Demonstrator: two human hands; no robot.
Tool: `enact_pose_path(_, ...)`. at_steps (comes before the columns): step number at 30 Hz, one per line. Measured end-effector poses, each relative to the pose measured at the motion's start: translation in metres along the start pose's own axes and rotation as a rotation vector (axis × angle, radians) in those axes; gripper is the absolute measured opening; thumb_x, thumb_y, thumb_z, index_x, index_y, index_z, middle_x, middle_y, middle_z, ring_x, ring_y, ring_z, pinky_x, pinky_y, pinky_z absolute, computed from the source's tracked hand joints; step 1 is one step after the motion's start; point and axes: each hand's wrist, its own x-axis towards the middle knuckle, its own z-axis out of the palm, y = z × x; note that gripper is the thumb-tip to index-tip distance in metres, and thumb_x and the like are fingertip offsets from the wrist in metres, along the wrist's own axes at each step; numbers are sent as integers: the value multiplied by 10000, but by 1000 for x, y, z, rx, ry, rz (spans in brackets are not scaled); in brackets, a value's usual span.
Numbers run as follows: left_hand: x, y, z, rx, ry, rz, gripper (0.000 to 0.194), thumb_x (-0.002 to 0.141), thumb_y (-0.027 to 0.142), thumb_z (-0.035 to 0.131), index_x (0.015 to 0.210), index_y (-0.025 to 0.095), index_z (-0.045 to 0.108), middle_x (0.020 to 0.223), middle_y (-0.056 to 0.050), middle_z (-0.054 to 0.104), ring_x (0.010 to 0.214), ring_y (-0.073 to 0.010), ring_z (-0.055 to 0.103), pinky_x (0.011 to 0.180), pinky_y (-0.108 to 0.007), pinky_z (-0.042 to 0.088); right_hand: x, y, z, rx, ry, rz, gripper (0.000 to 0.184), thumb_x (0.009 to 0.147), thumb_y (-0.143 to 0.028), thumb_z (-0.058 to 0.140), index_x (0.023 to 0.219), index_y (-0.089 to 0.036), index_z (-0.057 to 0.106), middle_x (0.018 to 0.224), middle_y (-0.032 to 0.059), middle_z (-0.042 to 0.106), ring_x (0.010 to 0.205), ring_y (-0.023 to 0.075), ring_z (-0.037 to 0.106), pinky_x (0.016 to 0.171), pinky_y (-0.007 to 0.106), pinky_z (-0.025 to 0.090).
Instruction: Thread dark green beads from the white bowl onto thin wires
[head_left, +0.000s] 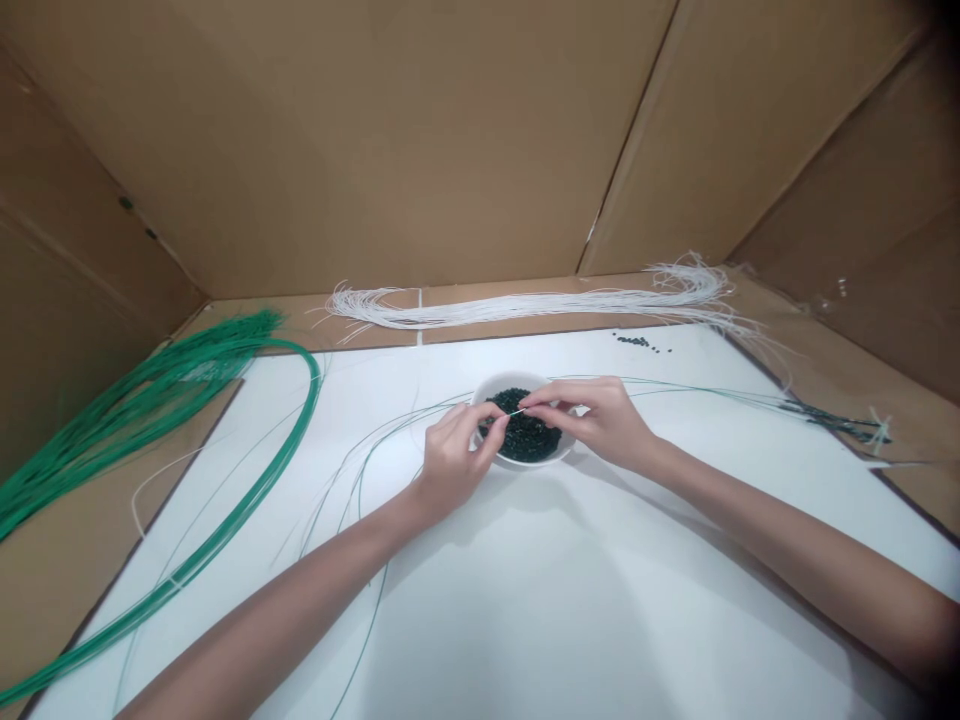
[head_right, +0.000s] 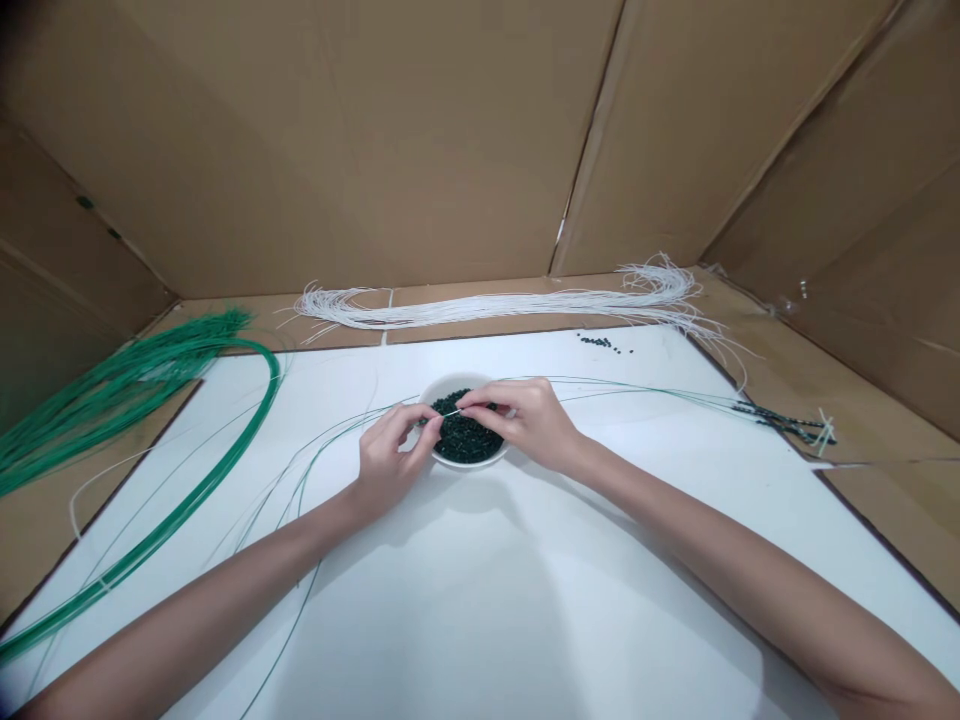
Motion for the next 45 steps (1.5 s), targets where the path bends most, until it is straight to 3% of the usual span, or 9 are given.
enact_pose_path(5, -1, 0, 1, 5, -4, -32, 45, 766, 124, 559, 789, 159, 543, 651, 13, 605, 566, -67, 524, 529, -176, 412, -1, 2, 2, -139, 58, -146, 138, 770, -203, 554, 764, -174, 689, 722, 29, 698, 562, 104, 593, 548, 204, 487)
enact_pose_path(22, 1, 1, 1, 7, -9, -42, 21, 777, 138, 547, 774, 159, 546, 644, 13, 609, 559, -66, 531, 518, -176, 412, -3, 0, 3, -102, 44, -76, 157, 768, -247, 551, 770, -190, 697, 720, 26, 695, 560, 125, 591, 559, 241, 491)
enact_pose_path(33, 1, 1, 0, 4, -6, -53, 15, 787, 147, 538, 787, 158, 549, 648, 7, 612, 565, -70, 541, 508, -176, 414, -2, -7, 4, 135, 12, 198, 162, 698, -306, 624, 758, -185, 712, 773, 33, 712, 673, 173, 649, 669, 277, 532)
enact_pose_path(45, -1, -1, 2, -21, -11, -29, 37, 785, 133, 547, 808, 161, 553, 660, 10, 630, 570, -67, 546, 540, -175, 424, -2, 0, 7, 442, -26, 355, 248, 630, -312, 687, 821, -154, 681, 795, 63, 712, 759, 207, 673, 746, 314, 541)
